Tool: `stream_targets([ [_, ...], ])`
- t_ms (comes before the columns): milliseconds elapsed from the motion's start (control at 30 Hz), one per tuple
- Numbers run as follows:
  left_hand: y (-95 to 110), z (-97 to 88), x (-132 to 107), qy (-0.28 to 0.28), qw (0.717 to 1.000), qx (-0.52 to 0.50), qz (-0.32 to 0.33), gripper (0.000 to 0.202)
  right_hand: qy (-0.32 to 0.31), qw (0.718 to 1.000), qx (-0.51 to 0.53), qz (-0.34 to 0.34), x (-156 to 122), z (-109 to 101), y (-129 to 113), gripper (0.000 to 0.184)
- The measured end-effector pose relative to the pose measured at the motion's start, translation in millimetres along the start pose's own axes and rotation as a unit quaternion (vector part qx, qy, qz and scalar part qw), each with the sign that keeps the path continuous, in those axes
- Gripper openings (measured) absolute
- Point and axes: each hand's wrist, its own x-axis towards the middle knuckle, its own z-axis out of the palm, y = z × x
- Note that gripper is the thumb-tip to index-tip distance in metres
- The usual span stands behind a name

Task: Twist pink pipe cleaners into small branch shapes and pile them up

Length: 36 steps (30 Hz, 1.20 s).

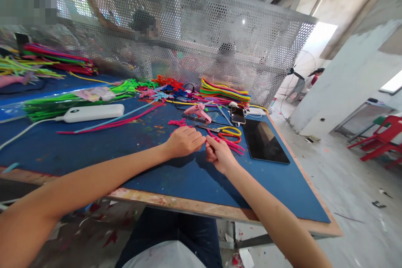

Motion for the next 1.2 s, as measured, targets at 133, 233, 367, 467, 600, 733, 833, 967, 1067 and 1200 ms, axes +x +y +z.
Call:
stream_targets([
  [133,6,-7.4,5,-0.084,0.926,-0.320,-0.182,0.024,0.029,0.979,-0.146,-0.136,-7,1,1,0.038],
  [233,6,-13.4,8,-0.184,0.816,-0.492,-0.241,0.026,-0.014,0.843,-0.396,-0.365,-15,-7,-10,0.034],
  [367,2,-14.0,10,-0.321,0.705,-0.600,-0.198,0.023,-0.133,0.667,-0.552,-0.482,-15,-21,-22,0.026],
  [467,-1,-9.5,10,-0.222,0.752,-0.576,-0.232,0.021,-0.061,0.796,-0.461,-0.387,-6,-23,-20,0.028],
  [600,-3,-3.8,6,-0.134,0.823,-0.493,-0.247,0.019,-0.006,0.968,-0.215,-0.131,4,-17,-11,0.028],
  [733,-3,0.5,1,-0.079,0.970,-0.199,-0.115,0.021,-0.022,0.997,-0.073,0.007,1,-10,-8,0.027],
  [833,-4,1.3,0,-0.075,0.995,-0.067,-0.019,0.021,-0.022,0.997,-0.068,0.018,-3,-5,-9,0.024],
  [967,-2,-2.2,4,-0.086,0.982,-0.160,-0.056,0.016,0.003,0.997,-0.078,-0.005,-3,-1,-5,0.019],
  [1067,1,-5.3,7,-0.143,0.868,-0.419,-0.223,0.021,0.039,0.976,-0.173,-0.124,-5,-4,-6,0.016],
  [1200,0,-8.4,9,-0.275,0.662,-0.637,-0.284,0.032,-0.090,0.770,-0.469,-0.423,-13,-21,-19,0.012],
])
